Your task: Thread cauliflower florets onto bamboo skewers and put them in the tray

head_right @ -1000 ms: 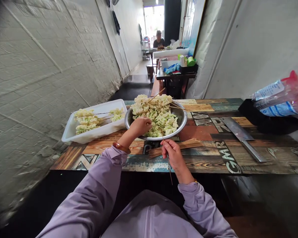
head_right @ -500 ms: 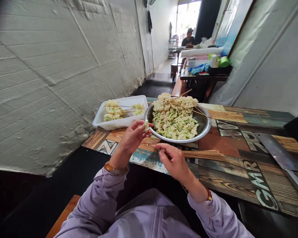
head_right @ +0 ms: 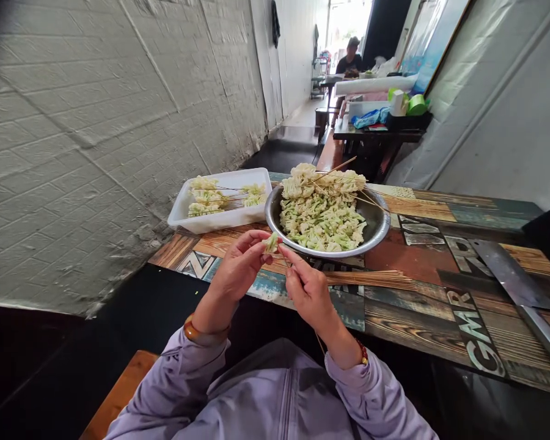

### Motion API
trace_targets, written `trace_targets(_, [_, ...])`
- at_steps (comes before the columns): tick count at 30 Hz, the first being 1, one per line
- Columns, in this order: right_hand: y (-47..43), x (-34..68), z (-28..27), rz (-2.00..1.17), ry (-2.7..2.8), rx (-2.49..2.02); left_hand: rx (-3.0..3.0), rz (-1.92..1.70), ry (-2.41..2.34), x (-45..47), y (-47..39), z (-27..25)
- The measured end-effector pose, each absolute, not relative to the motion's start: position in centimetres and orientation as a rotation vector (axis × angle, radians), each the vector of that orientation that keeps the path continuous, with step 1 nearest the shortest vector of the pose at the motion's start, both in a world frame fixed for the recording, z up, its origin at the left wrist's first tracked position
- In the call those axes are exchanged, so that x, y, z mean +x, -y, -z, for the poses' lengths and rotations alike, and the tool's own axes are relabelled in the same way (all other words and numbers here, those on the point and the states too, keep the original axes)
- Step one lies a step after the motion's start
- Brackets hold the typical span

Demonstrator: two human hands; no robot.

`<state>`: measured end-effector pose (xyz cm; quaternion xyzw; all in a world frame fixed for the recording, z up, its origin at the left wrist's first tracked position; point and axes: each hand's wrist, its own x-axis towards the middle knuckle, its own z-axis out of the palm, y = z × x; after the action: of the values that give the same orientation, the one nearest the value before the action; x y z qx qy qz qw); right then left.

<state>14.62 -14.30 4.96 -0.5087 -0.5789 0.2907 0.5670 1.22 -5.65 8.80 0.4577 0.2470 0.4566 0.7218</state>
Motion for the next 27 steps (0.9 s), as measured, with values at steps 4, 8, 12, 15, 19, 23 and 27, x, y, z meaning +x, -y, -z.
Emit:
trace_targets(4, [14.4,14.2,-4.7,-0.706,1.389,-1.177,0.998,-1.064,-0.544,0.9,5.9,-8.6])
trace_targets(8, [14.5,13.7,-4.4,-0.719,1.405,-1.184,0.957,-1.025,-0.573,0.2,6.0,-8.4])
trace_targets(12, [14.7,13.1,-4.4,-0.746,1.385,-1.217,0.841,-0.969,-0.611,-0.6,6.1,-8.3])
trace_targets(15, [14.8,12.6,-4.7,-0.727,1.407,-1.238,0.773,-0.958,-0.634,-1.0,6.2,-8.2])
trace_targets(19, [14.8,12.1,-4.8,-0.653,1.469,-1.273,0.728,-0.994,-0.636,-1.3,6.3,-8.1])
trace_targets(23, [14.8,11.9,-4.5,-0.626,1.514,-1.277,0.741,-0.993,-0.646,-1.6,6.4,-8.0])
trace_targets(27, [14.7,11.8,-4.4,-0.607,1.530,-1.286,0.768,-1.004,-0.656,-1.9,6.5,-8.1])
